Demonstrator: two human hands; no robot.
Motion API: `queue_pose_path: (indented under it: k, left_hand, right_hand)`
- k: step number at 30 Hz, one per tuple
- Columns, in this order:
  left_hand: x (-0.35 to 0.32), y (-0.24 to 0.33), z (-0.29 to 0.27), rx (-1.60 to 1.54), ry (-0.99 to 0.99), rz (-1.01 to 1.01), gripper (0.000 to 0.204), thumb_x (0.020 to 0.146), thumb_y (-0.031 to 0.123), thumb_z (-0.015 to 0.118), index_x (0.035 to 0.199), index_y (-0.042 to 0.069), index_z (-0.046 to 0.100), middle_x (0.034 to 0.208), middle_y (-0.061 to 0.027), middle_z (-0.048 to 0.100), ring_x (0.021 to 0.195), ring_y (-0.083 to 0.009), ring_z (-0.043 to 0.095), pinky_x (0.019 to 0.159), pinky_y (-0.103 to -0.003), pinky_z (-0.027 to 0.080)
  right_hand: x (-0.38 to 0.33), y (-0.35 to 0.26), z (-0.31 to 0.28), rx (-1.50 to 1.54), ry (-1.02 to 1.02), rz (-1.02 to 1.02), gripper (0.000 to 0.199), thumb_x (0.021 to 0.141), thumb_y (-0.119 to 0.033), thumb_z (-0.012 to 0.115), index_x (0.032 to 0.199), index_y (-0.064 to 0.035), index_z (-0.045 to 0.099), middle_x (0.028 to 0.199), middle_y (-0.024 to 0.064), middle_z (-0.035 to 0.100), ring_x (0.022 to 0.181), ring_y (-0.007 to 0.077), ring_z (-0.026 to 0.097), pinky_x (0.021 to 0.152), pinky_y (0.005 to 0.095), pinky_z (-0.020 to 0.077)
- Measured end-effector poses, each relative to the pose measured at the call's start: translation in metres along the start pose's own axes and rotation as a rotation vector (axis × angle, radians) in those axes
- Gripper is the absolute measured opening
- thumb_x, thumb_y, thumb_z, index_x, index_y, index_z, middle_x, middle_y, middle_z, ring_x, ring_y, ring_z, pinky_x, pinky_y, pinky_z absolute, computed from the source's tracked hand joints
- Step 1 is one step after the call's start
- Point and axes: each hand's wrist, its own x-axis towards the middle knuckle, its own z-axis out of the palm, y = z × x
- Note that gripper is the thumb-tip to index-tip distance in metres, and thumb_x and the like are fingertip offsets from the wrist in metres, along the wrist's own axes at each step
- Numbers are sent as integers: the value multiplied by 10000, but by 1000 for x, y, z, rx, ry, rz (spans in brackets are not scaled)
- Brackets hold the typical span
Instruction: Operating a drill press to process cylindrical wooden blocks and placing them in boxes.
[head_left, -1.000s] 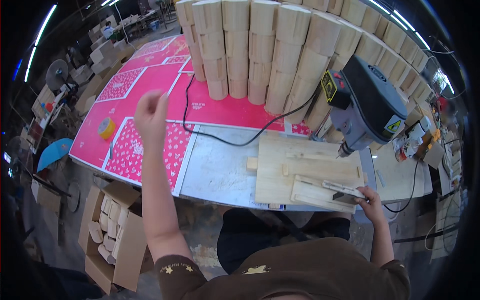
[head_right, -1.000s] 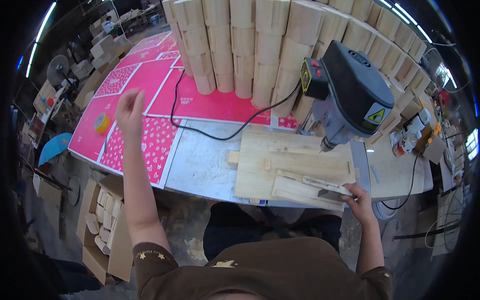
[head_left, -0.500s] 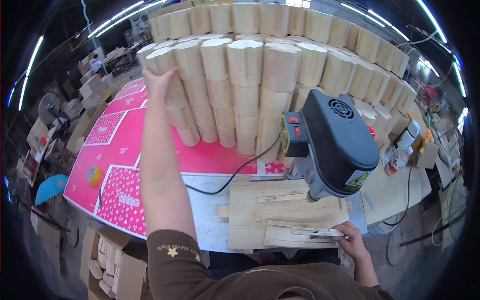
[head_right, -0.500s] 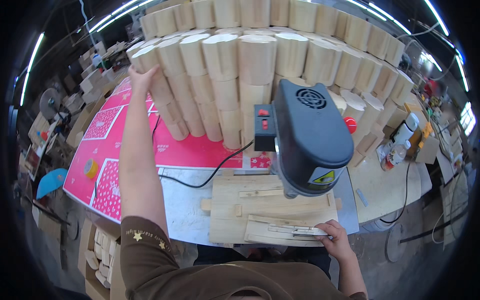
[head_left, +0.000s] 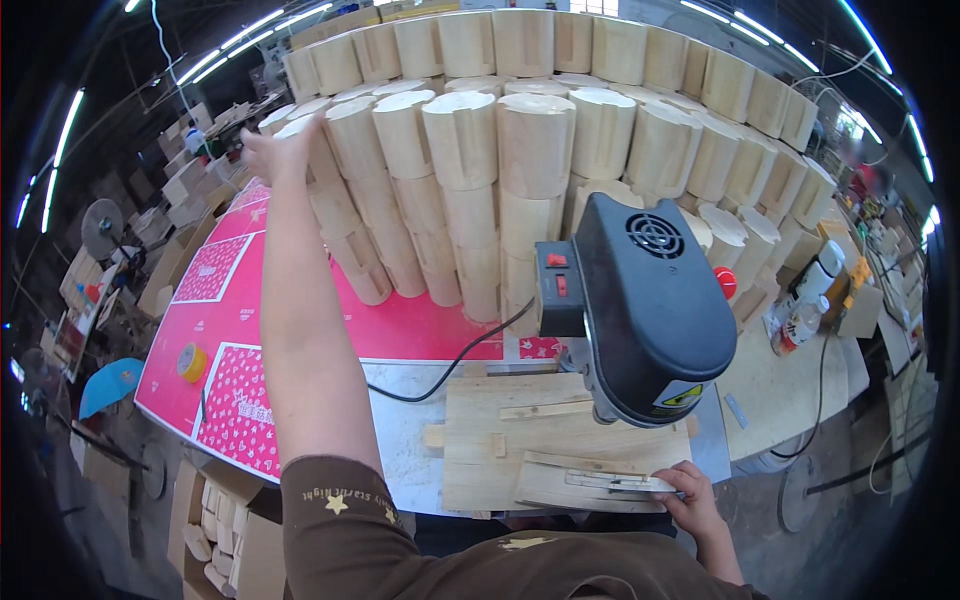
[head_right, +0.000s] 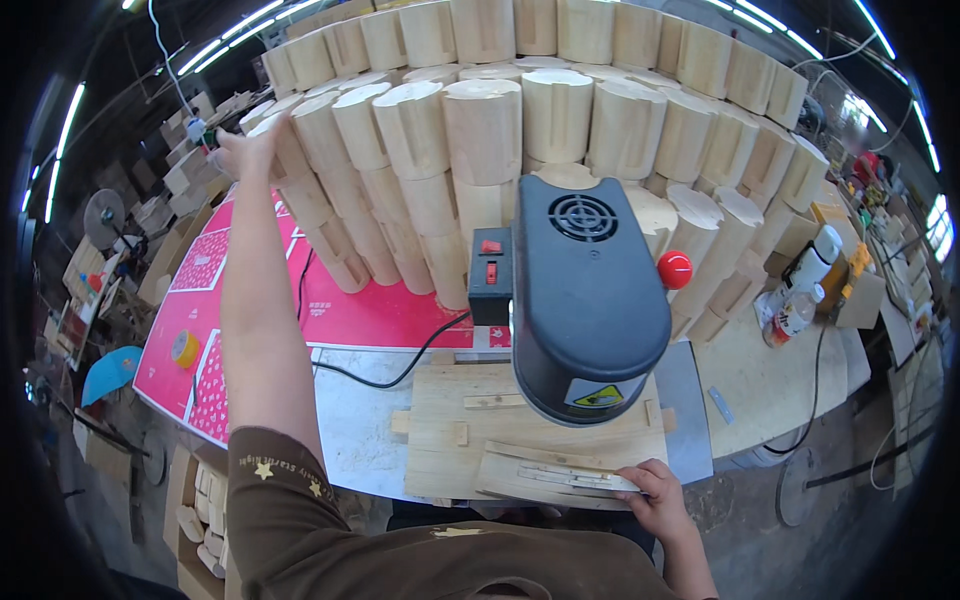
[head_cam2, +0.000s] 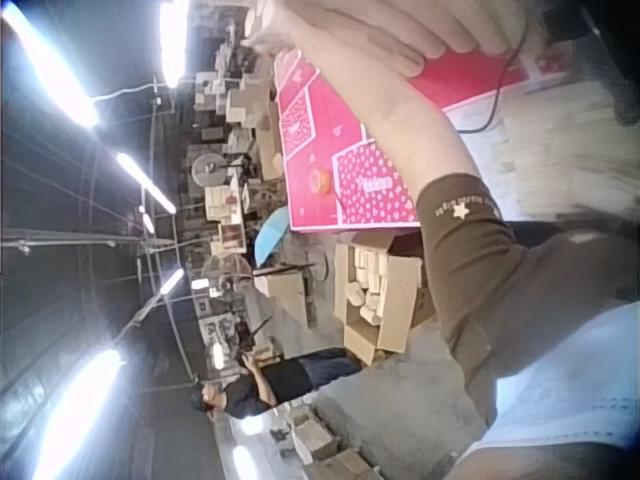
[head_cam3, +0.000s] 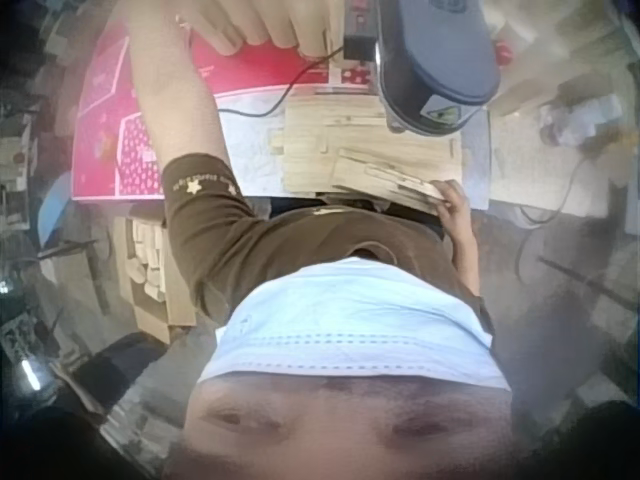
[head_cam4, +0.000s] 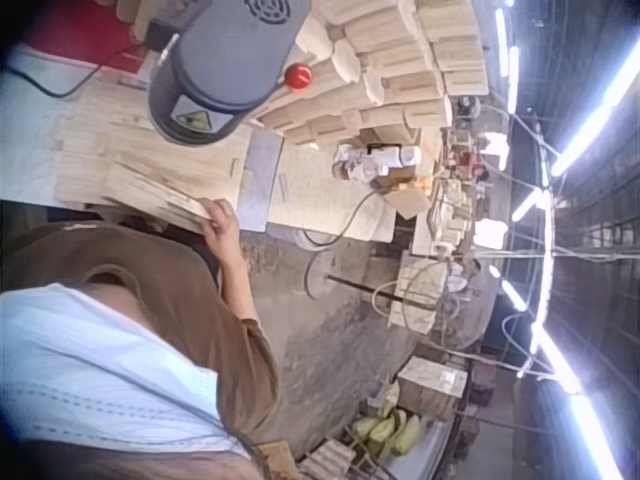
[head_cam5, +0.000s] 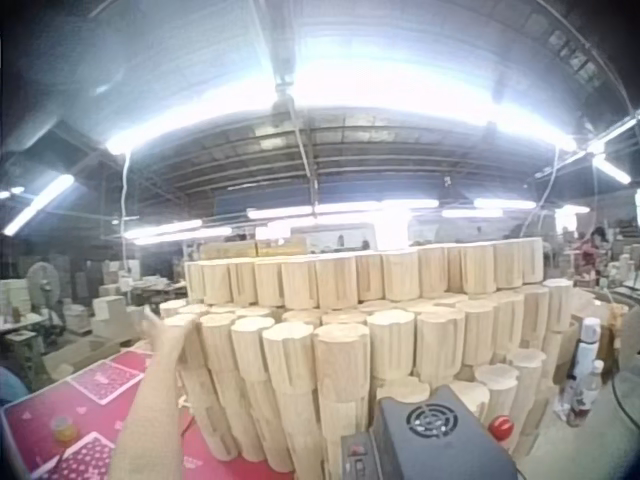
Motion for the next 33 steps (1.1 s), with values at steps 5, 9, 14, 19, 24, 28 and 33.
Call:
queue_pose_path:
  k: [5, 9, 14, 19, 24, 28, 33]
  left_hand:
    - [6, -69, 46, -579, -490, 56, 983, 471, 260, 896, 1238, -43, 362, 1197, -174, 493, 1049, -260, 530, 874, -358, 456]
    - [7, -61, 36, -551, -452, 33, 945, 478, 277, 872, 1224, -36, 383, 1136, -182, 539, 1044, -280, 547, 898, -353, 440]
    - [-12, -52, -50, -1006, -239, 141, 812, 565, 125, 820, 1230, -23, 378, 1128, -138, 532, 1018, -230, 551, 853, -332, 468]
    - [-94, -65, -185, -1008, -680, 455, 793, 575, 80, 790, 1252, 27, 380, 1135, -106, 517, 1024, -192, 536, 859, -308, 462]
    - [-212, -85, -265, -680, -1292, 427, 765, 504, 90, 757, 1200, 64, 442, 1092, -96, 552, 1051, -231, 536, 851, -361, 457]
    - [-274, -101, -288, -260, -1531, 845, 692, 479, 179, 708, 1129, 59, 501, 1049, -161, 553, 1005, -346, 509, 875, -384, 413]
    - [-307, -105, -294, -190, -1596, 862, 731, 494, 215, 704, 1173, 45, 490, 1065, -180, 558, 1005, -347, 518, 865, -386, 429]
  right_hand:
    - [1, 3, -1, 55, -10, -16, 289, 656, -11, 706, 937, -48, 649, 823, 90, 586, 759, 240, 571, 661, 315, 466]
    - [0, 2, 1, 19, 46, -24, 290, 647, -1, 703, 929, -44, 646, 819, 87, 586, 762, 231, 570, 657, 313, 464]
    - [1, 1, 0, 65, -4, -3, 297, 646, 18, 690, 929, -55, 644, 816, 80, 582, 759, 229, 569, 652, 314, 462]
    - [11, 1, -3, -21, -45, -70, 329, 663, 32, 655, 983, -39, 630, 841, 107, 593, 765, 259, 573, 671, 312, 459]
    - [27, 6, 1, -44, -112, -69, 372, 681, 24, 643, 1047, -28, 601, 919, 134, 589, 834, 283, 568, 719, 311, 449]
    - [36, 12, 4, 42, -88, -141, 308, 746, 5, 635, 1051, -5, 592, 910, 119, 574, 831, 234, 570, 720, 293, 449]
    - [46, 17, 2, 111, -159, -159, 263, 742, -15, 636, 1004, -16, 607, 932, 91, 600, 908, 228, 550, 821, 305, 416]
